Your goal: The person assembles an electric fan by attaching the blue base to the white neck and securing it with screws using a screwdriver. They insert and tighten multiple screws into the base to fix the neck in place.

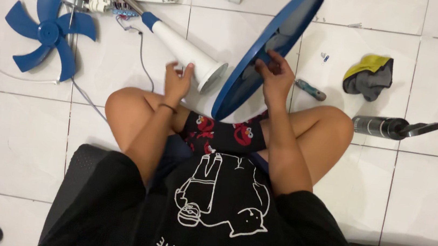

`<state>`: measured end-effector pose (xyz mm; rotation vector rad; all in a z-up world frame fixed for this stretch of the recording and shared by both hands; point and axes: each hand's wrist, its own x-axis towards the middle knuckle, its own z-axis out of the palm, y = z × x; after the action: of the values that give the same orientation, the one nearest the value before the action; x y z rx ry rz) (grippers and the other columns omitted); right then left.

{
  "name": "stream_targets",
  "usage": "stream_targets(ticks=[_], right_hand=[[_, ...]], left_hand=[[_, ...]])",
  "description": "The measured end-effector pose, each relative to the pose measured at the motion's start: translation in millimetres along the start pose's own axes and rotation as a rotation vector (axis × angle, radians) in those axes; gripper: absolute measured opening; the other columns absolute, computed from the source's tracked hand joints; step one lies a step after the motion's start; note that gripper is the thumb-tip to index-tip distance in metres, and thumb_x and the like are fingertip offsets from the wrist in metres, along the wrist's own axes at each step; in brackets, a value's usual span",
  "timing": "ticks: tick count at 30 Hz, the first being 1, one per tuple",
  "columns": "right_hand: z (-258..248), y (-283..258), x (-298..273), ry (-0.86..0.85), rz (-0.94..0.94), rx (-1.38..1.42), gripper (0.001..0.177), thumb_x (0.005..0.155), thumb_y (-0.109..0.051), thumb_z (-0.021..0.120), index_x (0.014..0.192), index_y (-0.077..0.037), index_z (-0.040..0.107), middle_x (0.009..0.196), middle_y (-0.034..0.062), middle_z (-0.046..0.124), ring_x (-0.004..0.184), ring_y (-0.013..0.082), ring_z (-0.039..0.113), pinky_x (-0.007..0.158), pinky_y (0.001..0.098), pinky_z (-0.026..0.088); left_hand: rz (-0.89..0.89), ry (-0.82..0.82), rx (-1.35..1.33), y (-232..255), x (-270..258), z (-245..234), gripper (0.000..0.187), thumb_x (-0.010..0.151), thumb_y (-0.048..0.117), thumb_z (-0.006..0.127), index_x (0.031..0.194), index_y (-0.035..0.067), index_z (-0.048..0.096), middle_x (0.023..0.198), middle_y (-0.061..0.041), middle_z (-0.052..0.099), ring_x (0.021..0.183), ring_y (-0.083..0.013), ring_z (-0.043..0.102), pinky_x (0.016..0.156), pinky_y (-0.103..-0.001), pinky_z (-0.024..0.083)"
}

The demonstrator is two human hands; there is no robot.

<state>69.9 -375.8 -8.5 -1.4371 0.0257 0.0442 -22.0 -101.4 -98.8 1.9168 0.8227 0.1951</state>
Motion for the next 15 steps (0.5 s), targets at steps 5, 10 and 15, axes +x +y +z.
stream_targets(ticks=[5,10,15], right_hand=[[2,-3,-12,0.019,0.013,0.02,0.042,0.09,0.003,0.079,0.128,0.009,0.062,0.097,0.0107,0.073,0.087,0.0136,0.07,0.081,0.0269,0.062],[11,-8,-17,-0.02,0.029,0.069,0.042,0.089,0.004,0.077,0.128,0.009,0.061,0.101,0.0127,0.073,0.089,0.0152,0.072,0.082,0.0276,0.063],[16,-17,-20,-0.029,-0.004,0.009,0.043,0.089,0.003,0.077,0.129,0.009,0.061,0.101,0.0127,0.075,0.091,0.0152,0.073,0.082,0.0274,0.062]], left_hand=[[0.385,0.156,-0.11,4,-51,21,0.069,0.09,0.028,0.082,0.137,-0.005,0.044,0.128,-0.029,0.047,0.111,-0.04,0.056,0.092,-0.044,0.049],[0.518,0.013,0.177,31,-85,-12,0.045,0.09,0.012,0.076,0.131,0.002,0.061,0.106,-0.017,0.064,0.092,-0.0297,0.067,0.08,-0.039,0.057],[0.794,0.112,0.223,68,-82,-27,0.03,0.085,0.006,0.078,0.114,0.004,0.068,0.095,-0.013,0.066,0.078,-0.0301,0.068,0.067,-0.04,0.056]])
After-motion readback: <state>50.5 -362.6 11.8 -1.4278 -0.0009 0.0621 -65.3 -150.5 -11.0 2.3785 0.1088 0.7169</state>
